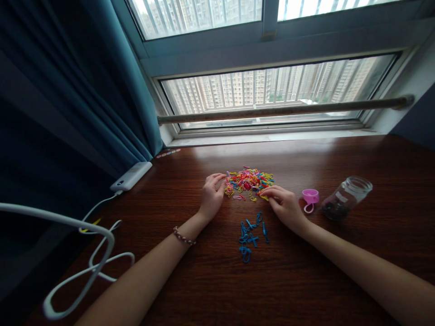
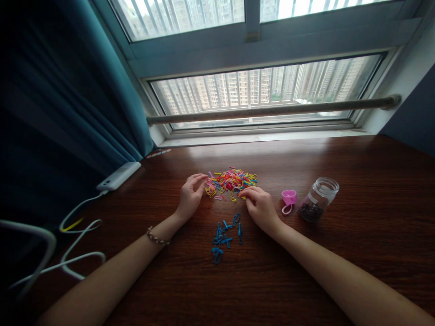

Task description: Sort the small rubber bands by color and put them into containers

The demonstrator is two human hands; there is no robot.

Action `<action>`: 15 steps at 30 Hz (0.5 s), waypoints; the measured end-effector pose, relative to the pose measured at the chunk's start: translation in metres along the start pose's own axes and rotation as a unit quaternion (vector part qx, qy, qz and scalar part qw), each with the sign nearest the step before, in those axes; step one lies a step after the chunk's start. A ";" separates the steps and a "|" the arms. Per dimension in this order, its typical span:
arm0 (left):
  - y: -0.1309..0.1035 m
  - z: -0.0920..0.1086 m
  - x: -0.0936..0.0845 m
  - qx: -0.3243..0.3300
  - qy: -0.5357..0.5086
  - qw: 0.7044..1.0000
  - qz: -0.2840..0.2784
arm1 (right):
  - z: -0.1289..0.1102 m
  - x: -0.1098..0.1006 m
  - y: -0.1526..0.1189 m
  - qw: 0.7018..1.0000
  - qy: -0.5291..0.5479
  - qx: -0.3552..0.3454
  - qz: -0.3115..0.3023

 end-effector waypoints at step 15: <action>-0.002 -0.027 0.010 -0.113 -0.029 0.993 -0.009 | -0.001 0.001 0.000 1.000 0.001 -0.001 -0.002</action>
Point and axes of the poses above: each hand's wrist, its own y-axis towards the middle knuckle, its own x-axis out of the palm, z = x × y, the point moved 7 cm from there along y, towards the middle knuckle, and after that the axes turned 12 degrees about y, right-handed, at the moved point
